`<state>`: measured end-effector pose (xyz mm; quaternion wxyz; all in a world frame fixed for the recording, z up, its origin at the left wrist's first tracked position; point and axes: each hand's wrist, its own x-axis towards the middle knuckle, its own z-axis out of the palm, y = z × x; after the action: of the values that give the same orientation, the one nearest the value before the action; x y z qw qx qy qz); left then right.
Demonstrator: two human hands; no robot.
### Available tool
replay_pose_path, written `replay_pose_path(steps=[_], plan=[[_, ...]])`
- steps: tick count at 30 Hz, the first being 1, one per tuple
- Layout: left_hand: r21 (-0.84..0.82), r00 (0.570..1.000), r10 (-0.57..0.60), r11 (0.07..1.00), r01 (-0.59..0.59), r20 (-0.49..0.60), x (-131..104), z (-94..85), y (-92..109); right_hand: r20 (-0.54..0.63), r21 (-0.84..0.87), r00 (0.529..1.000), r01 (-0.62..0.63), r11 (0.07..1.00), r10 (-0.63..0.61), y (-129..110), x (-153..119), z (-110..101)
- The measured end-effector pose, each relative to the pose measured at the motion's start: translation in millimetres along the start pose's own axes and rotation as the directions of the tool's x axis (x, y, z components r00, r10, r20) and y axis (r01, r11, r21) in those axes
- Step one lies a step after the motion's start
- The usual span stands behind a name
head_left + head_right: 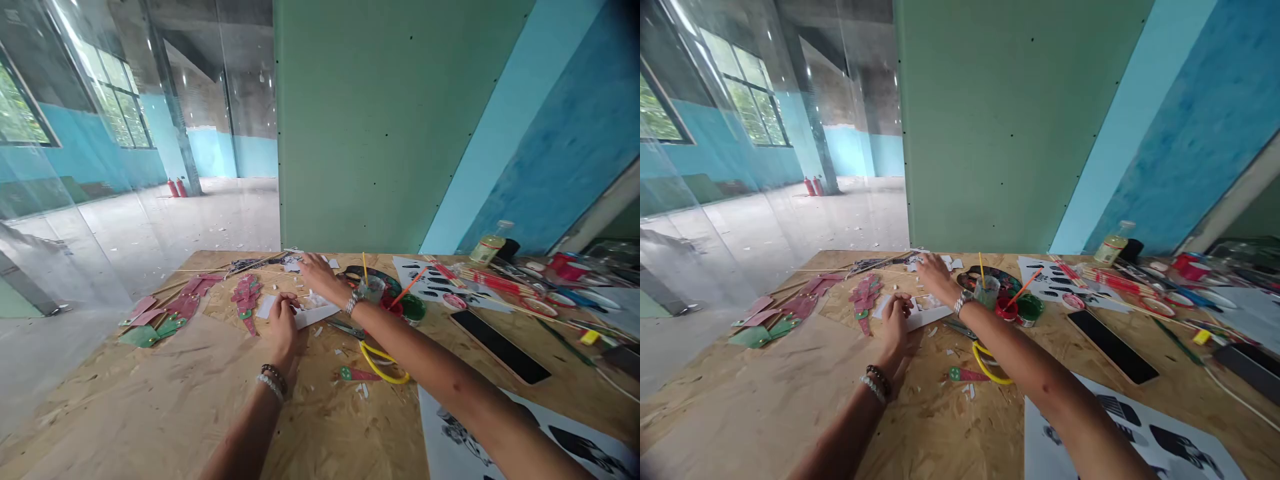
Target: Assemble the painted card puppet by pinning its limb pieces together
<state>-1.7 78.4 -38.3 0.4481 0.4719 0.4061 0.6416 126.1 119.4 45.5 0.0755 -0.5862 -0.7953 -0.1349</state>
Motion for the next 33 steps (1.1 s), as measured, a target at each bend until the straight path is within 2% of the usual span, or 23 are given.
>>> replay_pose_path(steps=[2, 4, 6, 8, 9, 10, 13, 15, 17, 18, 19, 21, 25, 28, 33], plan=[[-0.011, 1.0, -0.003, 1.0, 0.003, 0.004, 1, -1.8, 1, -0.075, 0.029, 0.99, 0.119, 0.992, -0.116, -20, -30, -3], [-0.022, 1.0, -0.003, 1.0, 0.003, 0.016, 2, -2.7, 1, -0.279, 0.052, 0.901, 0.361, 0.931, -0.333, -33, -68, 1], [-0.03, 0.999, -0.001, 1.0, 0.002, 0.034, 3, -2.8, 1, -0.362, -0.022, 0.789, 0.525, 0.851, -0.496, -38, -109, 6], [-0.033, 0.999, -0.002, 0.999, 0.004, 0.049, 3, -2.7, 1, -0.406, -0.077, 0.72, 0.586, 0.806, -0.563, -34, -146, 7], [-0.032, 0.999, -0.003, 0.999, 0.005, 0.053, 3, -2.8, 1, -0.407, -0.083, 0.724, 0.578, 0.812, -0.557, -29, -163, 5], [-0.032, 0.998, -0.005, 0.999, 0.007, 0.056, 4, -3.0, 2, -0.401, -0.076, 0.74, 0.56, 0.825, -0.539, -23, -180, 2], [-0.038, 0.998, -0.016, 0.999, 0.018, 0.054, 6, -3.7, 4, -0.366, -0.017, 0.831, 0.444, 0.896, -0.419, 3, -227, -14], [-0.049, 0.998, -0.024, 0.998, 0.026, 0.051, 7, -3.9, 4, -0.315, 0.048, 0.912, 0.292, 0.955, -0.263, 23, -261, -25], [-0.06, 0.998, -0.033, 0.998, 0.036, 0.051, 8, -3.7, 5, -0.264, 0.11, 0.964, 0.068, 0.992, -0.036, 44, -298, -32], [-0.064, 0.998, -0.038, 0.997, 0.041, 0.051, 8, -3.5, 4, -0.225, 0.148, 0.968, -0.081, 0.986, 0.113, 53, -318, -32], [-0.067, 0.998, -0.042, 0.997, 0.045, 0.048, 8, -3.4, 4, -0.187, 0.183, 0.95, -0.215, 0.96, 0.248, 60, -338, -31], [-0.074, 0.998, -0.046, 0.996, 0.049, 0.036, 9, -3.6, 4, -0.152, 0.229, 0.889, -0.393, 0.89, 0.432, 69, -378, -23], [-0.083, 0.998, -0.06, 0.995, 0.061, 0.013, 11, -4.8, 3, -0.018, 0.265, 0.832, -0.531, 0.805, 0.555, 61, -437, 1], [-0.085, 0.997, -0.076, 0.993, 0.077, 0.009, 11, -5.6, 4, 0.03, 0.278, 0.813, -0.565, 0.777, 0.581, 53, -448, 12], [-0.086, 0.996, -0.088, 0.992, 0.09, 0.018, 10, -6.7, 7, -0.006, 0.316, 0.825, -0.535, 0.784, 0.565, 63, -430, 14]])
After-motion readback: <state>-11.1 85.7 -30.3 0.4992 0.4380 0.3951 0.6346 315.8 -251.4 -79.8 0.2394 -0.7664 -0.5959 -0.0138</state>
